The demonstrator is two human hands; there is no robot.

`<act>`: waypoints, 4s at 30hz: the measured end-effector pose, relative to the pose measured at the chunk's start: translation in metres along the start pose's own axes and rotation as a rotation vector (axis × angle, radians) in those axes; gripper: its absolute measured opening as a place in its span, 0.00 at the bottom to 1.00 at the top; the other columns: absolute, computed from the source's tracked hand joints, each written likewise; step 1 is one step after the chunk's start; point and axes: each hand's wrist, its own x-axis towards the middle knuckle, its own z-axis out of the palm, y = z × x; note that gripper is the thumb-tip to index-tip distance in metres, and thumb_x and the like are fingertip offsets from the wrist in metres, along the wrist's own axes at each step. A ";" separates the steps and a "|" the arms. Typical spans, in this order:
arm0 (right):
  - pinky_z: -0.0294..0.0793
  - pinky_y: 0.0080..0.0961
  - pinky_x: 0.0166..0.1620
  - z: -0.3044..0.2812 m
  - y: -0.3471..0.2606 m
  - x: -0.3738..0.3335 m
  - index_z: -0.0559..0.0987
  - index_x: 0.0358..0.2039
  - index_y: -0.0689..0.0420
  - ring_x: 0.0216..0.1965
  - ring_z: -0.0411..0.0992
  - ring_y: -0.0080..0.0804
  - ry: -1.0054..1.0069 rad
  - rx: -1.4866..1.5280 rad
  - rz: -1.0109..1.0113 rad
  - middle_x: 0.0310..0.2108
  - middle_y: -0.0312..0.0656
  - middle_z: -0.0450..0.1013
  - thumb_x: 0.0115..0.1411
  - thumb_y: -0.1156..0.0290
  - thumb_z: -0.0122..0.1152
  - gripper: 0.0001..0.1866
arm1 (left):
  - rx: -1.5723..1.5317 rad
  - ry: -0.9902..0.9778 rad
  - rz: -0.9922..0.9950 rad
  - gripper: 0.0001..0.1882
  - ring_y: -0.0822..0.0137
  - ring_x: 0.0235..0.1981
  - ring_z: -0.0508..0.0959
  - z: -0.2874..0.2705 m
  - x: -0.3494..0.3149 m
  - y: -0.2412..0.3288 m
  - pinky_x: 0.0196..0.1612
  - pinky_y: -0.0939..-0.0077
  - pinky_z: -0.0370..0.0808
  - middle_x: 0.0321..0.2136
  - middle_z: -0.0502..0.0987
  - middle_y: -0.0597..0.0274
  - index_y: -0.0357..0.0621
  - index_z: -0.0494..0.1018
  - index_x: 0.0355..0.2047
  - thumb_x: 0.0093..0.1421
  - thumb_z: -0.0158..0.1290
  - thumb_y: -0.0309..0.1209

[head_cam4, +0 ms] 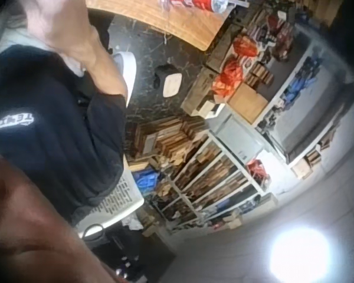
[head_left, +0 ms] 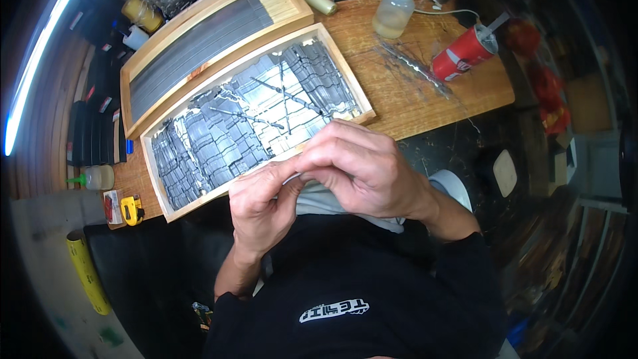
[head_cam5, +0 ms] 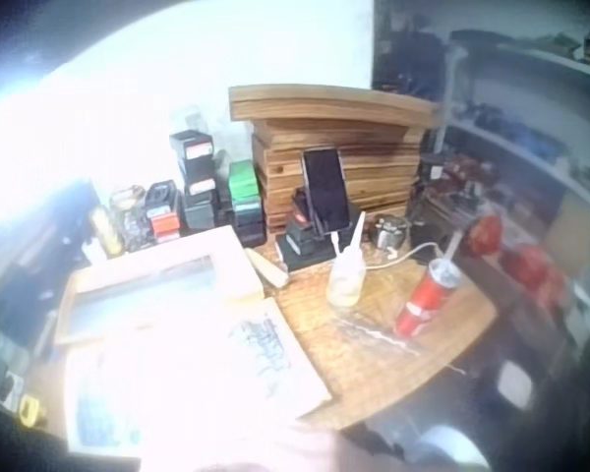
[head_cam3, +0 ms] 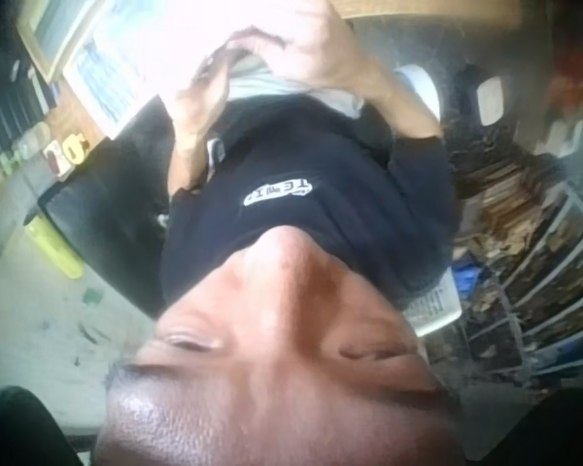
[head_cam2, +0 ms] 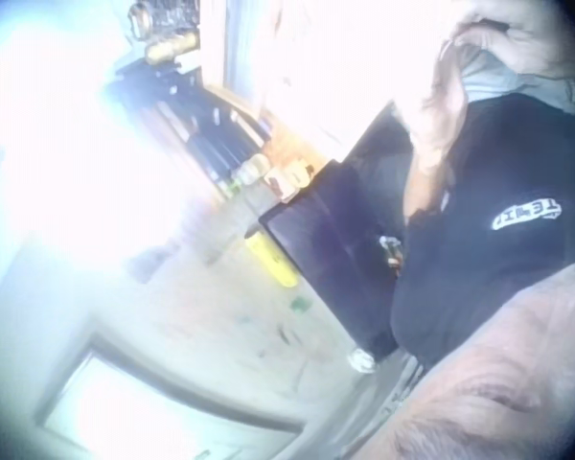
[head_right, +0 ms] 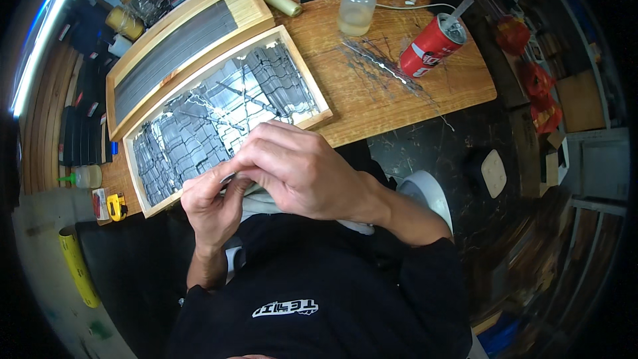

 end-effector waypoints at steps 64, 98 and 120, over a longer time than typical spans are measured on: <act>0.78 0.31 0.39 0.056 0.019 -0.096 0.82 0.36 0.62 0.34 0.79 0.41 -0.093 0.138 0.431 0.33 0.44 0.79 0.56 0.83 0.72 0.08 | -0.267 -0.174 -0.559 0.10 0.58 0.30 0.89 0.016 -0.109 -0.024 0.32 0.74 0.82 0.32 0.87 0.46 0.35 0.85 0.45 0.63 0.66 0.23; 0.75 0.21 0.37 0.005 0.011 0.002 0.88 0.38 0.62 0.34 0.75 0.25 0.019 0.102 0.186 0.33 0.37 0.76 0.58 0.82 0.74 0.08 | -0.068 -0.095 -0.156 0.08 0.65 0.23 0.86 0.000 0.007 -0.011 0.28 0.76 0.78 0.26 0.85 0.52 0.34 0.84 0.41 0.61 0.64 0.18; 0.75 0.16 0.34 0.073 0.043 -0.109 0.87 0.46 0.66 0.31 0.76 0.18 0.078 0.528 0.871 0.32 0.38 0.80 0.66 0.78 0.69 0.09 | -0.449 -0.475 -0.869 0.07 0.82 0.33 0.80 0.013 -0.091 -0.061 0.34 0.83 0.75 0.34 0.88 0.62 0.36 0.85 0.45 0.69 0.62 0.25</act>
